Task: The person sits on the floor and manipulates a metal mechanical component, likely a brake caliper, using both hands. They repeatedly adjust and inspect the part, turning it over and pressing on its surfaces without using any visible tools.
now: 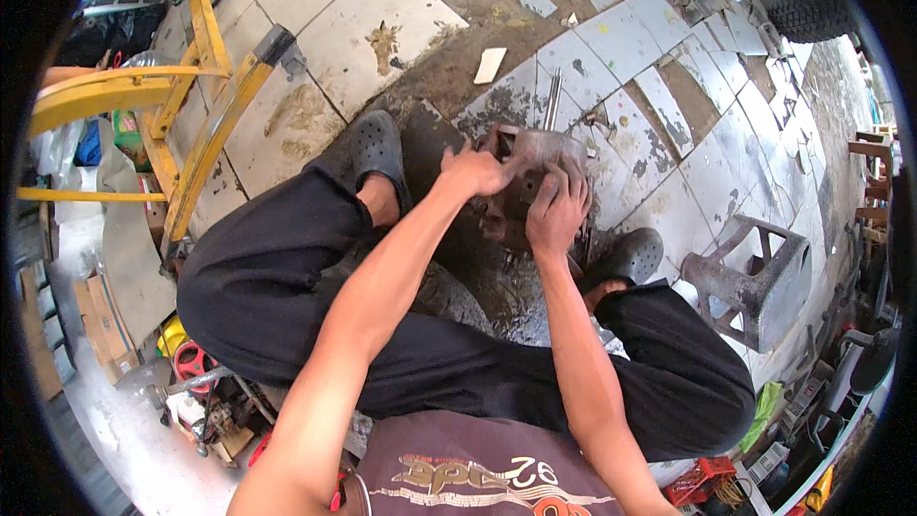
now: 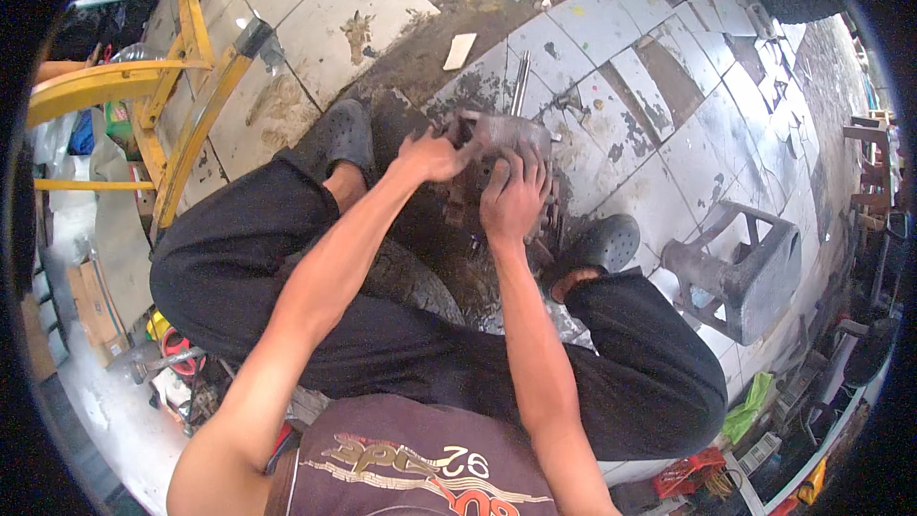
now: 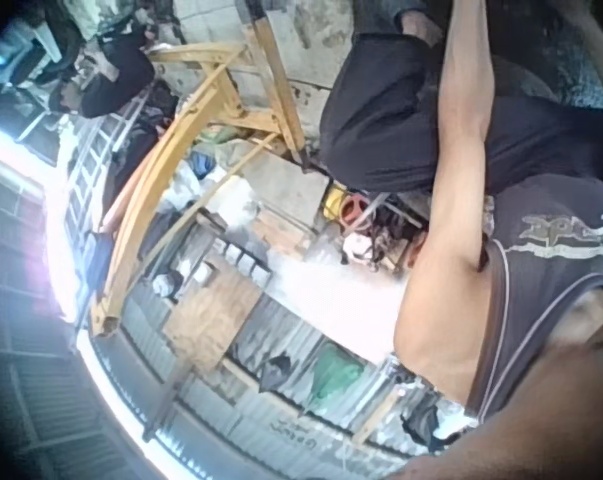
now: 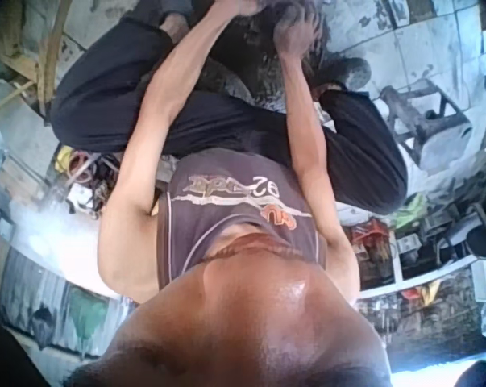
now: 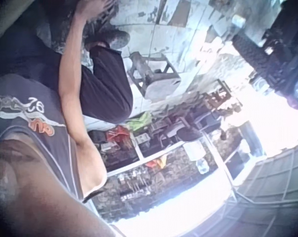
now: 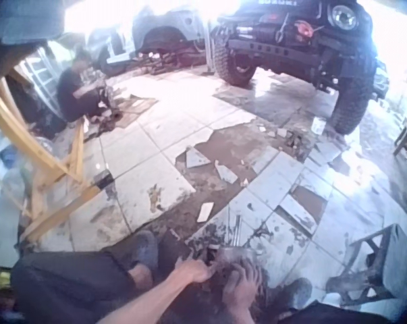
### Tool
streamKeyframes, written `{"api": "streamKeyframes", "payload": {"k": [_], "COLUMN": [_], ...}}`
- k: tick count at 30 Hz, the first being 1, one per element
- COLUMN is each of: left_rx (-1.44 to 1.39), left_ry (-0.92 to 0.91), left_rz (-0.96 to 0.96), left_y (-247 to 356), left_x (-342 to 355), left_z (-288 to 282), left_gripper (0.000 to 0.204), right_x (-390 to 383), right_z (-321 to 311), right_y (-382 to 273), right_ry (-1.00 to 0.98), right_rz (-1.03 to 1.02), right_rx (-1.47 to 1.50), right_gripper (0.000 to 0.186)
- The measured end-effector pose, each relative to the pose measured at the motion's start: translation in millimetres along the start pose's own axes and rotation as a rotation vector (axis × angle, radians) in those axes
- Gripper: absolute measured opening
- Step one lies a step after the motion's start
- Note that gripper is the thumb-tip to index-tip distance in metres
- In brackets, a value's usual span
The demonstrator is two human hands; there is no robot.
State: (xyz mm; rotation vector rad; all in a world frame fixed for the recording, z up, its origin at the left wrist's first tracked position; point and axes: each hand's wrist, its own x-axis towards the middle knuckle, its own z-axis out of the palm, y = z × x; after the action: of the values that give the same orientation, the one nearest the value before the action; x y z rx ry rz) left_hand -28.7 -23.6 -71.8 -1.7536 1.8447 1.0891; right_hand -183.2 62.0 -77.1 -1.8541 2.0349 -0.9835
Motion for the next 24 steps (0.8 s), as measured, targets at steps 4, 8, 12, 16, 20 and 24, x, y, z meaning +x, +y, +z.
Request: {"api": "streamKeyframes", "payload": {"k": [4, 8, 12, 16, 20, 24], "left_rx": [-0.171, -0.029, 0.013, 0.119, 0.027, -0.056], "left_ry": [-0.034, -0.009, -0.018, -0.105, -0.03, -0.087], "left_rz": [-0.121, -0.001, -0.021, -0.022, 0.04, -0.087], "left_y": [-5.6, 9.0, 1.6, 7.7, -0.1, -3.4], "left_x": [13.2, -10.0, 4.3, -8.0, -8.1, 1.0], "left_z": [0.3, 0.3, -12.5, -6.6, -1.1, -6.9], "left_gripper": [0.113, 0.115, 0.111, 0.111, 0.116, 0.122], "right_x": [-6.1, -7.6, 0.1, -5.6, -8.6, -4.0], "right_z": [-0.5, -1.3, -2.4, -4.9, -3.9, -2.3], "right_y": [-7.4, 12.9, -3.3, 3.4, 4.4, -3.5], "right_ry": [-0.009, 0.025, -0.013, 0.012, -0.012, -0.004], "right_rz": [-0.005, -0.031, 0.005, 0.0, 0.017, 0.002], "right_rx": [0.027, 0.044, 0.015, 0.069, 0.019, 0.067], "right_gripper": [0.034, 0.032, 0.033, 0.036, 0.028, 0.027]}}
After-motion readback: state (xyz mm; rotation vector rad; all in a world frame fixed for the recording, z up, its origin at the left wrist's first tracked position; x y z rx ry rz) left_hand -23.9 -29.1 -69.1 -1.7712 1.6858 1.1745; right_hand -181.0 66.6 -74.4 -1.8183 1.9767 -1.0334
